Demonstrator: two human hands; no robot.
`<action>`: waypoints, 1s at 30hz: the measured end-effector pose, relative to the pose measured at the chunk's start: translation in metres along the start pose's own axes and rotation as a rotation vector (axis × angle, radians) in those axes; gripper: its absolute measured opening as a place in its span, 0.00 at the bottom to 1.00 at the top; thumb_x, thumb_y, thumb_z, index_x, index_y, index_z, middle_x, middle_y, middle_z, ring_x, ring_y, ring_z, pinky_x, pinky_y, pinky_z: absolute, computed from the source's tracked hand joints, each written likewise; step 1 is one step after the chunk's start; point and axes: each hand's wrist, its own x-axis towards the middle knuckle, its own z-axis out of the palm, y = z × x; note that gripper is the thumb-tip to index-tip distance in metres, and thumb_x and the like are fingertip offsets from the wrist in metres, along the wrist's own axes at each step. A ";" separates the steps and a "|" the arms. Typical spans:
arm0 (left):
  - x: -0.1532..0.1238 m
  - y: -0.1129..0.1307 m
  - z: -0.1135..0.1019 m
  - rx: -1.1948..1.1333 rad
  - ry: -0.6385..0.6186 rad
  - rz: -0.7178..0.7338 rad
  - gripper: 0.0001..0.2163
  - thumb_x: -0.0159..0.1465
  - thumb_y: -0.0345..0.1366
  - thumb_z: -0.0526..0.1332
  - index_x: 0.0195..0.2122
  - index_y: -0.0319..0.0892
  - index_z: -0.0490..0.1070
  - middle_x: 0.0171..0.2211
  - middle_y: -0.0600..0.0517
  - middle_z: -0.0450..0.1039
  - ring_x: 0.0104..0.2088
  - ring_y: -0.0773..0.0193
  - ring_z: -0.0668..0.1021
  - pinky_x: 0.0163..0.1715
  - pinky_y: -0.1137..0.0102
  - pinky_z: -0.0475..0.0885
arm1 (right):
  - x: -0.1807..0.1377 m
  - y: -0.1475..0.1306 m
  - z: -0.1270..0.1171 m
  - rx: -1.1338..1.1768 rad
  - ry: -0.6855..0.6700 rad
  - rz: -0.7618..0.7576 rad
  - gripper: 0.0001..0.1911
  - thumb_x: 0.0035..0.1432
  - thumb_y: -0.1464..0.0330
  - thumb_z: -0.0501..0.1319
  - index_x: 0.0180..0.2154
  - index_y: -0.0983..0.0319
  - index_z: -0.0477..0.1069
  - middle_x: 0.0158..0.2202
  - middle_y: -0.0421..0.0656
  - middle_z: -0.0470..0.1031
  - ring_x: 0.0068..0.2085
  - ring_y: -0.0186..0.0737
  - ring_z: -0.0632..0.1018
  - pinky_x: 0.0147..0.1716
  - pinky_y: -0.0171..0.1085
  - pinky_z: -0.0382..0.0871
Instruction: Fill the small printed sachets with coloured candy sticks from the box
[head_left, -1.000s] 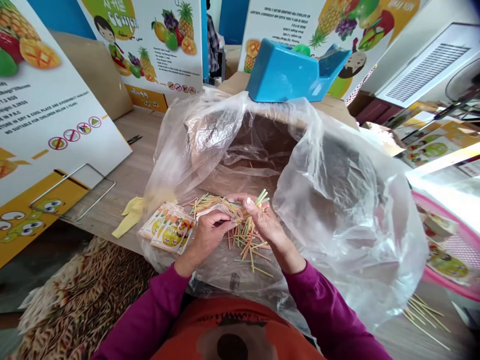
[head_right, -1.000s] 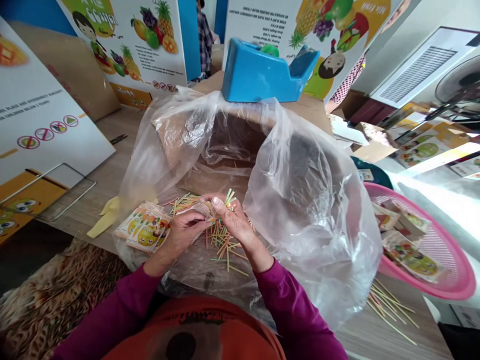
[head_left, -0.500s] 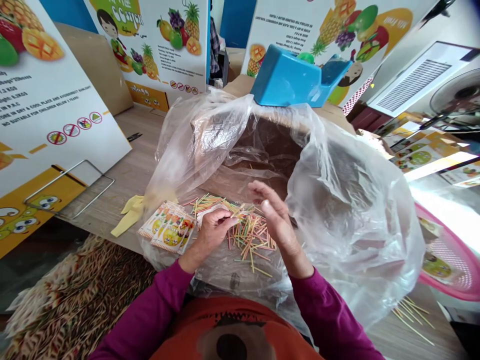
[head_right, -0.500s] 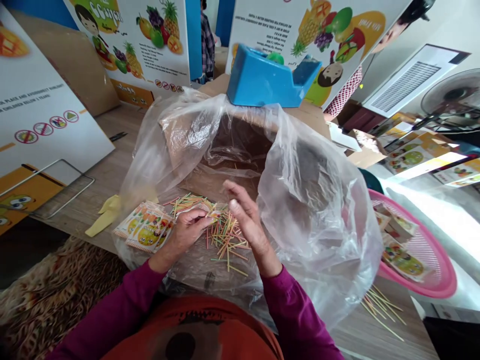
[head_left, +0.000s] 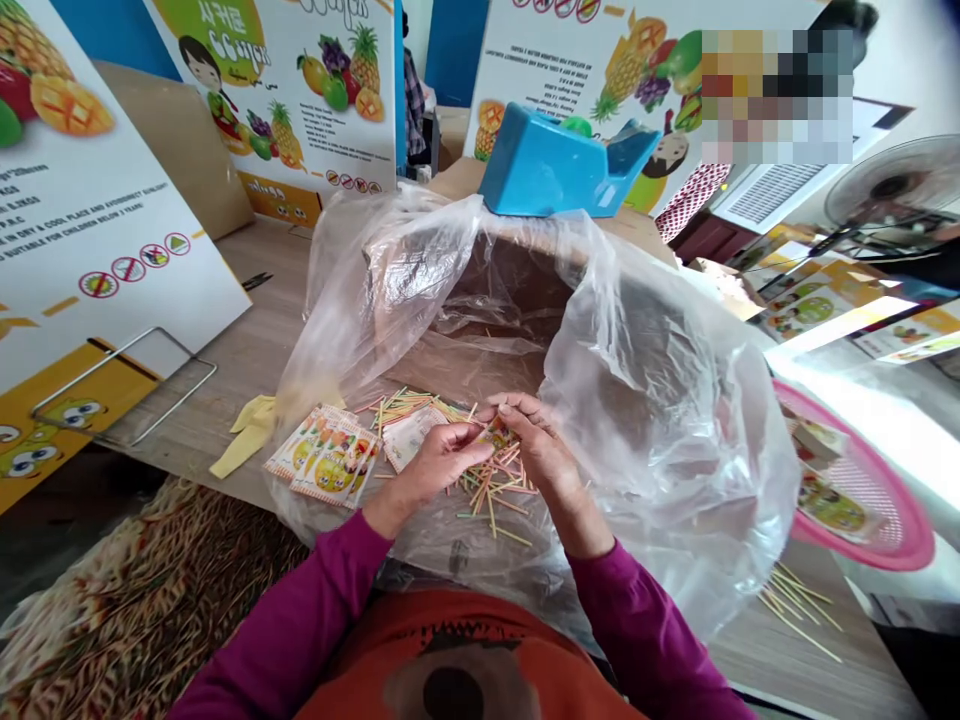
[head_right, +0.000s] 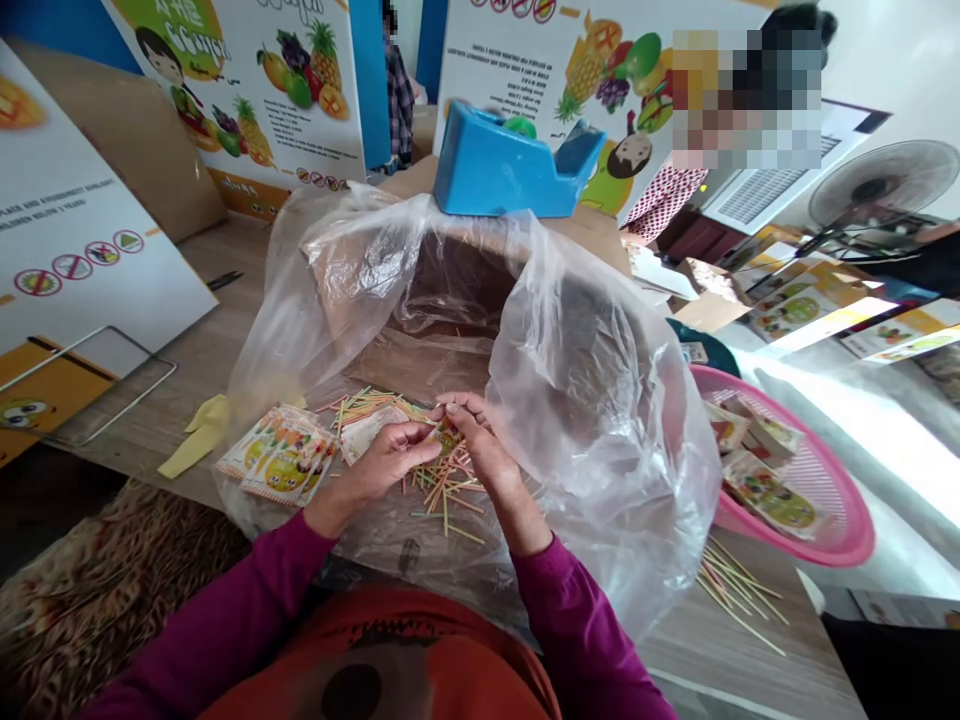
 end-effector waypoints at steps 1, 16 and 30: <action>-0.002 -0.003 0.003 0.031 0.008 0.001 0.12 0.60 0.43 0.75 0.35 0.40 0.81 0.32 0.51 0.81 0.33 0.61 0.79 0.36 0.67 0.75 | -0.001 0.000 0.002 0.010 0.023 -0.004 0.20 0.60 0.49 0.72 0.44 0.56 0.82 0.36 0.42 0.87 0.36 0.42 0.85 0.37 0.42 0.82; -0.027 -0.019 -0.010 0.366 0.323 0.545 0.05 0.69 0.37 0.68 0.38 0.45 0.84 0.37 0.46 0.86 0.41 0.55 0.85 0.45 0.60 0.81 | -0.048 -0.017 -0.007 -0.404 -0.097 -0.393 0.16 0.64 0.60 0.74 0.52 0.51 0.83 0.53 0.46 0.86 0.55 0.53 0.84 0.58 0.53 0.78; -0.035 -0.017 -0.022 0.643 0.337 0.718 0.06 0.70 0.32 0.62 0.41 0.44 0.81 0.37 0.46 0.85 0.40 0.56 0.85 0.43 0.60 0.82 | -0.052 -0.044 0.000 -0.922 -0.094 -0.807 0.11 0.71 0.74 0.60 0.41 0.56 0.80 0.41 0.46 0.87 0.44 0.48 0.86 0.44 0.49 0.82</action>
